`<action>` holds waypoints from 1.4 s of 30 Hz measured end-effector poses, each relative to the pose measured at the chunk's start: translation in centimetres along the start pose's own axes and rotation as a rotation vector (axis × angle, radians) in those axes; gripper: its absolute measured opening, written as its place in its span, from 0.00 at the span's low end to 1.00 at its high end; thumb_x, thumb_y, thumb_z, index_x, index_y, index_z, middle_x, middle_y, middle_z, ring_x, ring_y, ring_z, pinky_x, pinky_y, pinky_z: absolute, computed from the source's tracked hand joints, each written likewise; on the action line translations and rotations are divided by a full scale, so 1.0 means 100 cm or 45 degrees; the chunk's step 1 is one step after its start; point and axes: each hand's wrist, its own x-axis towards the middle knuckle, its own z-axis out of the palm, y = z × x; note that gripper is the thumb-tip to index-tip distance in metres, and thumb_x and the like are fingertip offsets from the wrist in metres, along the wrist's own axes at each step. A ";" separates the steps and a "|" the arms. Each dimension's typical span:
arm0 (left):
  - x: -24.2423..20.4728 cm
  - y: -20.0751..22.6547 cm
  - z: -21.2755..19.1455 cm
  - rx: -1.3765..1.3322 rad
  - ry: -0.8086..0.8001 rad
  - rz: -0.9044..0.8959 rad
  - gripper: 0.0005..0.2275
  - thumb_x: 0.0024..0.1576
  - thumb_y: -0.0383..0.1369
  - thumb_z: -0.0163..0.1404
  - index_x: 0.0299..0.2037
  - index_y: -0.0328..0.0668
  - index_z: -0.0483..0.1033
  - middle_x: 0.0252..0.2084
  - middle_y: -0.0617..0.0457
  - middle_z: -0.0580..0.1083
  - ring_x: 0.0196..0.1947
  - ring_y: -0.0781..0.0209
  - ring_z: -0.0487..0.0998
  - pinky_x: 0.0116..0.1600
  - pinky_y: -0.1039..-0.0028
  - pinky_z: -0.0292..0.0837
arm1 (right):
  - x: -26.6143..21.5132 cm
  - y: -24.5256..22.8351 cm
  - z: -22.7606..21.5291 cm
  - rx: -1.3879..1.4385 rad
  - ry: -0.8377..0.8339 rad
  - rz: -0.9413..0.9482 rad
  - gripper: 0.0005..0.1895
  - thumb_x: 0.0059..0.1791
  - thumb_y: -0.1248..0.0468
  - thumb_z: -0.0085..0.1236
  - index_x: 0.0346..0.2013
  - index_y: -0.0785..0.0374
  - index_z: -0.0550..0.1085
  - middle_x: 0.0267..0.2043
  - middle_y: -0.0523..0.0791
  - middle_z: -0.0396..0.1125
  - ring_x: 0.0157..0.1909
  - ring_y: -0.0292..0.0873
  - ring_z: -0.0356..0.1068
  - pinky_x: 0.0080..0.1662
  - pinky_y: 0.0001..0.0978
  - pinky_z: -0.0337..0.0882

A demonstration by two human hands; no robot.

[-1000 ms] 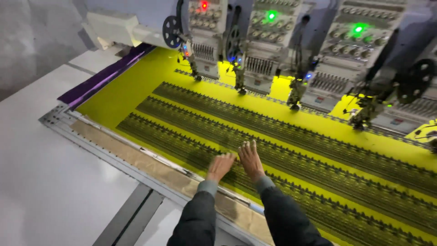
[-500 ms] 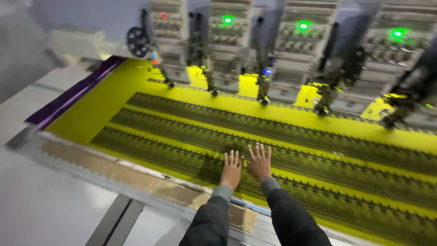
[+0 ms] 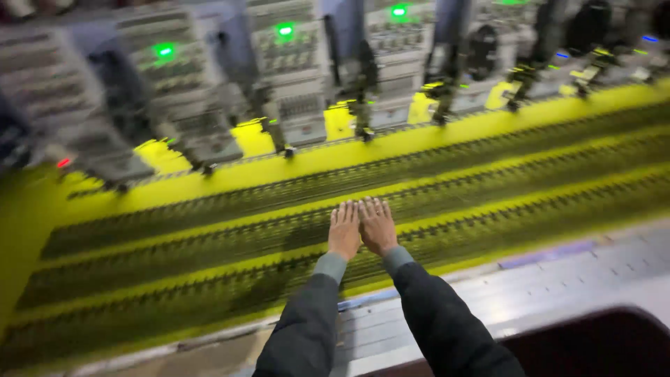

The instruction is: The person operates a row of industrial embroidery machines, manually threading needles and adjusting thread spools. They move between different machine heads to perform maintenance tasks on the yellow fabric being embroidered.

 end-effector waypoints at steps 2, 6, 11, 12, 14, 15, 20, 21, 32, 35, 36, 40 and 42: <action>0.008 0.021 0.005 0.064 -0.008 0.064 0.35 0.64 0.33 0.47 0.79 0.40 0.40 0.81 0.43 0.41 0.81 0.43 0.37 0.81 0.53 0.35 | -0.010 0.017 0.002 0.005 0.006 0.084 0.32 0.53 0.54 0.43 0.73 0.55 0.60 0.73 0.52 0.58 0.75 0.56 0.54 0.73 0.56 0.47; 0.027 0.074 0.005 0.123 0.022 0.200 0.39 0.63 0.35 0.52 0.79 0.38 0.39 0.81 0.42 0.39 0.81 0.43 0.36 0.81 0.53 0.35 | -0.038 0.066 0.001 0.020 0.077 0.231 0.31 0.53 0.55 0.42 0.73 0.57 0.61 0.73 0.53 0.57 0.76 0.57 0.53 0.73 0.59 0.46; 0.052 0.161 0.002 0.119 0.034 0.376 0.43 0.60 0.39 0.57 0.79 0.37 0.39 0.81 0.42 0.41 0.81 0.45 0.37 0.81 0.56 0.37 | -0.079 0.138 -0.020 -0.034 -0.045 0.392 0.31 0.55 0.60 0.41 0.74 0.58 0.56 0.75 0.54 0.53 0.77 0.57 0.49 0.75 0.58 0.40; 0.055 0.180 0.000 0.137 0.045 0.404 0.43 0.60 0.40 0.58 0.79 0.37 0.40 0.81 0.42 0.41 0.80 0.45 0.38 0.81 0.57 0.38 | -0.086 0.155 -0.023 -0.046 -0.064 0.417 0.31 0.55 0.61 0.42 0.74 0.60 0.56 0.76 0.54 0.52 0.77 0.57 0.48 0.75 0.59 0.38; 0.064 0.218 0.002 0.096 0.051 0.446 0.43 0.59 0.40 0.58 0.78 0.37 0.41 0.81 0.42 0.43 0.80 0.45 0.40 0.81 0.57 0.40 | -0.106 0.185 -0.029 -0.067 -0.049 0.442 0.31 0.55 0.61 0.44 0.74 0.61 0.56 0.75 0.55 0.53 0.77 0.58 0.48 0.75 0.59 0.39; 0.071 0.238 0.002 0.062 0.061 0.464 0.43 0.59 0.39 0.59 0.78 0.37 0.42 0.80 0.42 0.44 0.80 0.46 0.41 0.81 0.57 0.41 | -0.114 0.203 -0.033 -0.079 -0.024 0.443 0.32 0.55 0.62 0.46 0.74 0.63 0.56 0.75 0.56 0.53 0.77 0.58 0.48 0.75 0.60 0.39; 0.098 0.345 0.013 0.156 0.301 0.562 0.34 0.60 0.42 0.51 0.76 0.40 0.52 0.77 0.45 0.54 0.77 0.48 0.49 0.77 0.59 0.51 | -0.154 0.308 -0.017 -0.196 0.113 0.481 0.32 0.49 0.61 0.52 0.69 0.62 0.63 0.69 0.55 0.60 0.73 0.58 0.54 0.74 0.62 0.43; 0.098 0.364 0.019 0.061 0.466 0.611 0.27 0.63 0.38 0.42 0.74 0.41 0.59 0.74 0.45 0.61 0.75 0.49 0.54 0.73 0.58 0.57 | -0.166 0.326 -0.011 -0.177 0.166 0.523 0.29 0.50 0.62 0.49 0.68 0.63 0.65 0.70 0.56 0.60 0.73 0.58 0.55 0.74 0.61 0.44; 0.124 0.523 0.013 0.049 0.531 0.926 0.26 0.64 0.35 0.38 0.74 0.36 0.56 0.75 0.40 0.58 0.76 0.44 0.53 0.74 0.57 0.55 | -0.246 0.458 -0.018 -0.284 0.265 0.771 0.32 0.48 0.59 0.50 0.67 0.64 0.67 0.70 0.57 0.61 0.72 0.60 0.58 0.71 0.60 0.50; 0.125 0.556 0.011 0.068 0.388 1.007 0.27 0.66 0.35 0.36 0.76 0.36 0.50 0.78 0.40 0.51 0.78 0.44 0.48 0.77 0.58 0.49 | -0.266 0.487 -0.009 -0.284 0.198 0.849 0.36 0.46 0.58 0.54 0.68 0.66 0.64 0.70 0.59 0.58 0.72 0.62 0.56 0.71 0.60 0.50; 0.124 0.565 0.009 0.050 0.342 1.030 0.27 0.67 0.35 0.36 0.77 0.35 0.48 0.79 0.40 0.50 0.78 0.44 0.47 0.78 0.58 0.48 | -0.273 0.494 -0.008 -0.308 0.169 0.863 0.37 0.46 0.57 0.54 0.69 0.66 0.63 0.70 0.58 0.58 0.72 0.61 0.55 0.71 0.59 0.50; 0.134 0.601 0.018 -0.030 0.353 1.147 0.27 0.65 0.34 0.35 0.76 0.34 0.51 0.78 0.38 0.53 0.78 0.42 0.50 0.77 0.56 0.51 | -0.293 0.518 -0.008 -0.312 0.112 0.952 0.38 0.45 0.56 0.56 0.69 0.66 0.62 0.70 0.58 0.58 0.72 0.62 0.55 0.71 0.59 0.50; 0.135 0.617 0.022 -0.099 0.417 1.209 0.26 0.65 0.34 0.35 0.74 0.35 0.57 0.76 0.39 0.58 0.77 0.42 0.53 0.75 0.55 0.53 | -0.304 0.525 -0.012 -0.288 0.054 1.006 0.39 0.45 0.56 0.58 0.69 0.66 0.61 0.70 0.57 0.57 0.73 0.61 0.53 0.71 0.57 0.50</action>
